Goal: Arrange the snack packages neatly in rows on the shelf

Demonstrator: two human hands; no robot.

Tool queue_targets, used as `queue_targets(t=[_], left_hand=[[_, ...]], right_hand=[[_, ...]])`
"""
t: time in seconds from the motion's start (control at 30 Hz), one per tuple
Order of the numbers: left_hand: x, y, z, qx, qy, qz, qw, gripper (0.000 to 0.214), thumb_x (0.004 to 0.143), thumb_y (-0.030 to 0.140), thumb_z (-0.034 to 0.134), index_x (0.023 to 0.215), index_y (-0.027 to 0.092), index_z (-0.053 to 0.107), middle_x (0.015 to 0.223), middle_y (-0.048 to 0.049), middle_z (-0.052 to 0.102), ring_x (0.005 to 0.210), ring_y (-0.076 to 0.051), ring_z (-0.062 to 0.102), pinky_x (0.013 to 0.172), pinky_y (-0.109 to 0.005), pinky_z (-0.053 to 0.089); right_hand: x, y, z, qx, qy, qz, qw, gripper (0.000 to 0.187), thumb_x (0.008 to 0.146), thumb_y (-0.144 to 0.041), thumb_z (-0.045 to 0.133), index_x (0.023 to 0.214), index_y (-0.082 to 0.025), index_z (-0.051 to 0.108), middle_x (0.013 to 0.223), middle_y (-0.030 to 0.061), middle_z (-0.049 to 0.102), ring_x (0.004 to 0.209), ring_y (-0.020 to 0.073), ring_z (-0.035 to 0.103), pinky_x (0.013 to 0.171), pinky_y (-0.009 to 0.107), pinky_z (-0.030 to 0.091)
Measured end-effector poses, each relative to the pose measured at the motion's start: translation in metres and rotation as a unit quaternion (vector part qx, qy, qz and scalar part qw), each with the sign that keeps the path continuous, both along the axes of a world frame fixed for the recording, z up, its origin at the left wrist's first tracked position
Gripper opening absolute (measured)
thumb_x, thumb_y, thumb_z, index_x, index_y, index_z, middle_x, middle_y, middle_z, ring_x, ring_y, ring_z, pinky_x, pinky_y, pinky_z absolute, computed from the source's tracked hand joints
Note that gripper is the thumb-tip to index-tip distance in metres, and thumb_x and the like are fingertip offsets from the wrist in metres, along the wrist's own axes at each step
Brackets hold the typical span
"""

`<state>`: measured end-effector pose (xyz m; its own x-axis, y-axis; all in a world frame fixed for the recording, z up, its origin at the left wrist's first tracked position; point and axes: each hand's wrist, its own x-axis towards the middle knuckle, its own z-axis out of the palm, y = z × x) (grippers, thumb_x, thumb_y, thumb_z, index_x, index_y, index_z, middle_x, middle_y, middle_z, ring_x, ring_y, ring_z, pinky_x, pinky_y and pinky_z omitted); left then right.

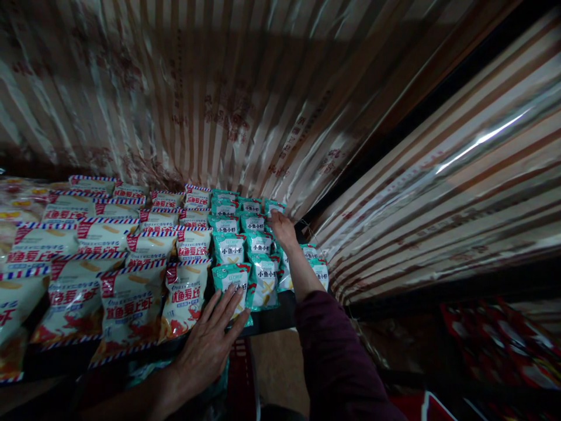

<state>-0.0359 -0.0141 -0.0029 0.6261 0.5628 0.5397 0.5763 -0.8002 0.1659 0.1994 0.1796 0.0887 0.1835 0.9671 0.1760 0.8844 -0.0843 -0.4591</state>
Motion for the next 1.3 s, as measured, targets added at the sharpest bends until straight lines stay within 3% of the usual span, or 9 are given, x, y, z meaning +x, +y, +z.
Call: queue_targets(t=[0.23,0.47,0.63,0.77,0.93,1.0,1.07,1.17,1.3], left_hand=[[0.002,-0.001,-0.001,-0.002,-0.025,0.005,1.0,0.073,0.079,0.012,0.058,0.147,0.02,0.032,0.156,-0.0131,0.019,0.143,-0.033,0.017,0.114,-0.049,0.018],[0.002,0.0,-0.004,-0.001,-0.004,0.014,1.0,0.073,0.08,0.013,0.057,0.148,0.022,0.03,0.156,-0.0128,0.019,0.143,-0.033,0.018,0.113,-0.05,0.021],[0.002,-0.001,-0.004,0.006,0.008,0.019,1.0,0.072,0.081,0.018,0.059,0.147,0.022,0.03,0.156,-0.013,0.02,0.143,-0.032,0.019,0.114,-0.05,0.019],[0.002,-0.001,-0.004,0.006,0.015,0.019,1.0,0.073,0.081,0.018,0.06,0.147,0.022,0.029,0.157,-0.0136,0.017,0.143,-0.033,0.017,0.114,-0.051,0.018],[0.0,-0.001,-0.001,0.001,0.015,0.012,1.0,0.075,0.08,0.015,0.059,0.148,0.021,0.028,0.157,-0.0143,0.017,0.143,-0.033,0.016,0.115,-0.05,0.016],[-0.002,-0.001,0.0,-0.003,0.022,0.01,1.0,0.076,0.079,0.015,0.06,0.148,0.021,0.027,0.157,-0.0142,0.017,0.144,-0.033,0.015,0.115,-0.05,0.016],[-0.002,-0.001,0.001,-0.001,0.031,0.01,0.999,0.077,0.079,0.016,0.06,0.148,0.022,0.027,0.157,-0.0139,0.018,0.144,-0.033,0.014,0.115,-0.05,0.014],[-0.002,-0.001,0.001,0.011,0.035,0.01,0.999,0.073,0.082,0.018,0.059,0.148,0.021,0.029,0.156,-0.0136,0.021,0.144,-0.031,0.014,0.115,-0.049,0.013],[-0.002,-0.002,-0.001,0.036,0.02,0.009,0.999,0.063,0.085,0.018,0.055,0.145,0.019,0.034,0.156,-0.0143,0.021,0.144,-0.03,0.014,0.115,-0.046,0.017]], right_hand=[[-0.003,0.025,0.0,-0.022,0.016,0.002,1.0,0.051,0.1,-0.043,0.017,0.115,-0.018,0.06,0.122,0.0123,0.063,0.118,0.0239,0.056,0.102,0.039,0.039],[-0.005,0.048,-0.006,-0.05,0.029,0.031,0.998,0.056,0.098,-0.052,0.017,0.113,-0.019,0.06,0.122,0.0128,0.063,0.12,0.0259,0.054,0.104,0.042,0.038],[-0.009,0.053,-0.006,-0.054,0.035,0.028,0.998,0.054,0.098,-0.052,0.021,0.11,-0.018,0.06,0.12,0.0134,0.064,0.118,0.0267,0.056,0.105,0.043,0.038],[-0.012,0.045,0.004,-0.029,0.038,0.013,0.999,0.048,0.099,-0.045,0.023,0.11,-0.018,0.06,0.119,0.0131,0.064,0.118,0.0261,0.056,0.104,0.042,0.038],[-0.019,-0.007,0.021,0.063,0.05,-0.004,0.997,0.05,0.099,-0.04,0.018,0.133,-0.017,0.047,0.137,0.0122,0.053,0.129,0.022,0.046,0.108,0.039,0.034],[-0.024,-0.044,0.019,0.18,0.087,-0.009,0.98,0.051,0.098,-0.043,0.023,0.134,-0.016,0.047,0.137,0.0122,0.052,0.13,0.0216,0.046,0.11,0.04,0.033],[-0.029,-0.086,0.008,0.23,0.116,-0.023,0.966,0.051,0.097,-0.045,0.026,0.135,-0.017,0.046,0.138,0.0119,0.052,0.128,0.021,0.047,0.109,0.041,0.034],[-0.037,-0.145,-0.022,0.244,0.142,-0.073,0.957,0.05,0.096,-0.044,0.033,0.136,-0.016,0.046,0.138,0.013,0.051,0.13,0.0218,0.045,0.109,0.042,0.036],[-0.046,-0.194,-0.064,0.235,0.135,-0.105,0.957,0.049,0.097,-0.039,0.035,0.14,-0.017,0.04,0.142,0.0146,0.047,0.131,0.0237,0.044,0.107,0.047,0.037]])
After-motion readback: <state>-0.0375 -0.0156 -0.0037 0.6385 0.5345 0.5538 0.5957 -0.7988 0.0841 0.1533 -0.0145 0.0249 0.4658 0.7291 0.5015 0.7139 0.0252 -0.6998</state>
